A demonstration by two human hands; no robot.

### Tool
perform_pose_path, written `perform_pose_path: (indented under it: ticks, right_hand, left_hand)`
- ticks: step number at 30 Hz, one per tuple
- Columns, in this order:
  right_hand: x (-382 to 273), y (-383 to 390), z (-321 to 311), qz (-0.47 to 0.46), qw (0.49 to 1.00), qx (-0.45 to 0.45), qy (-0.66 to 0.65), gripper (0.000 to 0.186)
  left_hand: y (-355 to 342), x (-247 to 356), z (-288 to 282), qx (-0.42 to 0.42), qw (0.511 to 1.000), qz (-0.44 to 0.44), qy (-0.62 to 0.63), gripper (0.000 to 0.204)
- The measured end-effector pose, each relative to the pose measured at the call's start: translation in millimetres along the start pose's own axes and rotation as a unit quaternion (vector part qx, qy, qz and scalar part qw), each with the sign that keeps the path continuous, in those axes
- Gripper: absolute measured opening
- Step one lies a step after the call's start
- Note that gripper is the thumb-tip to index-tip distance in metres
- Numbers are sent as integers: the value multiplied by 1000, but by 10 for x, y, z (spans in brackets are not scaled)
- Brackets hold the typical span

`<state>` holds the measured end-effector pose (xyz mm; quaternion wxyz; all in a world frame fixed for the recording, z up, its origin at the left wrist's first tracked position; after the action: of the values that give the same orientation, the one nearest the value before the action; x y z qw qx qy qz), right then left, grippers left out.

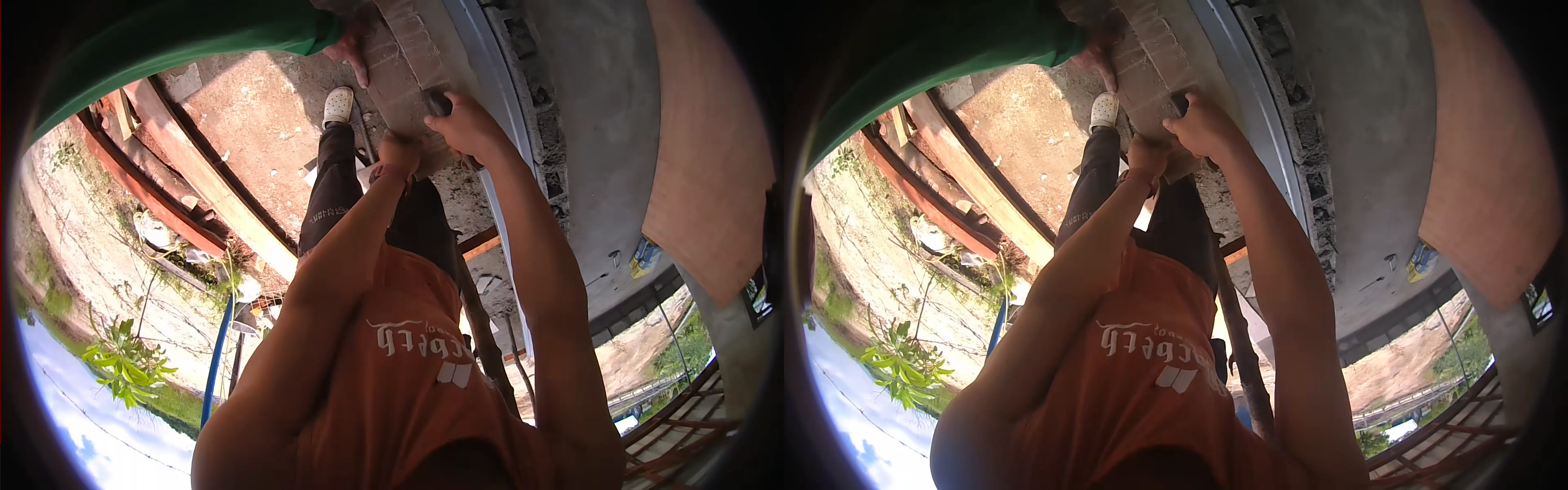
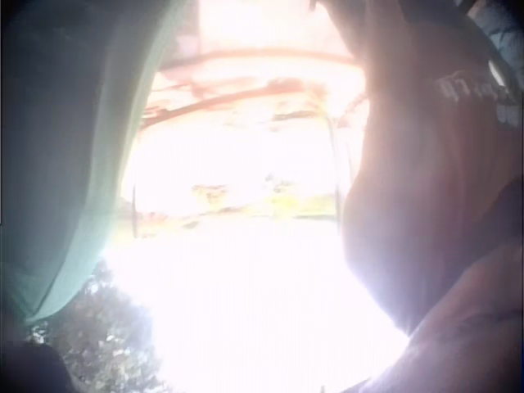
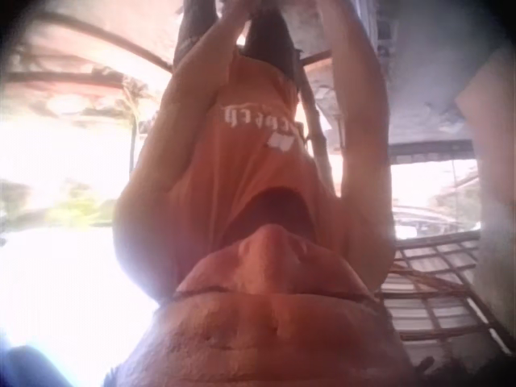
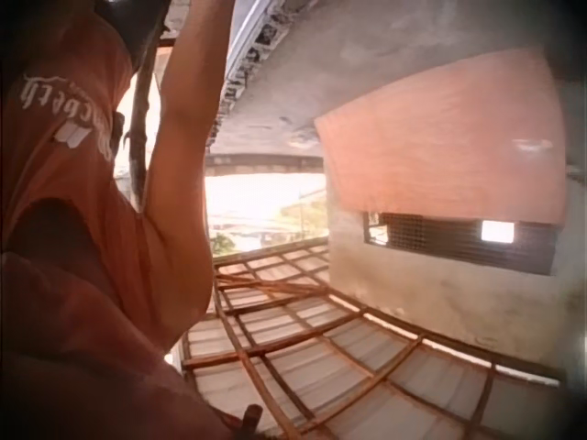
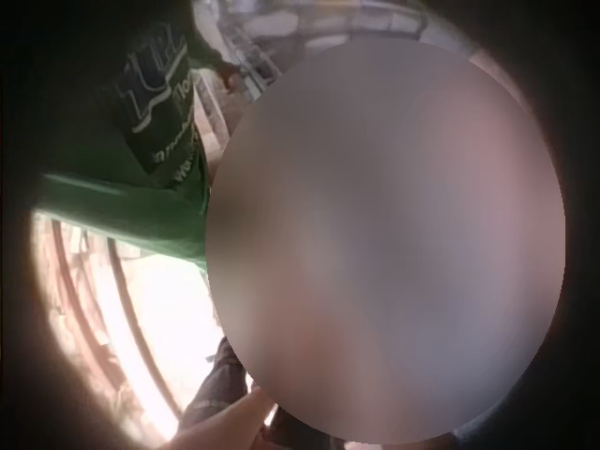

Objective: The recorder is using a manual saw to cut a thin board or piece of plywood while an assistant holds it.

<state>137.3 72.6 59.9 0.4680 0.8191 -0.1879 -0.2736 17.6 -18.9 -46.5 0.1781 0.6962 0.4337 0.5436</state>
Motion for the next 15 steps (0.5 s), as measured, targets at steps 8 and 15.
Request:
perform_pose_path:
  ticks: [8,15]
  right_hand:
    - [-287,887,-536,-89,989,88,72,65]
    - [800,2304,-475,41,993,102,34,64]
  left_hand:
    - [-394,-472,183,18,997,-15,-69,65]
    - [-259,-473,155,38,993,-49,-104,68]
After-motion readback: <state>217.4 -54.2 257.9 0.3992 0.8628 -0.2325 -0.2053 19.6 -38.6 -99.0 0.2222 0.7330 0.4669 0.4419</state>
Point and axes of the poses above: each hand's wrist, its own y-axis away from the middle knuckle, its own z-axis out of the palm, x = y × z, the point moved 10 cm from there along -y, towards the middle knuckle, and after that the axes turned 12 degrees about x, right-handed, at the moved point
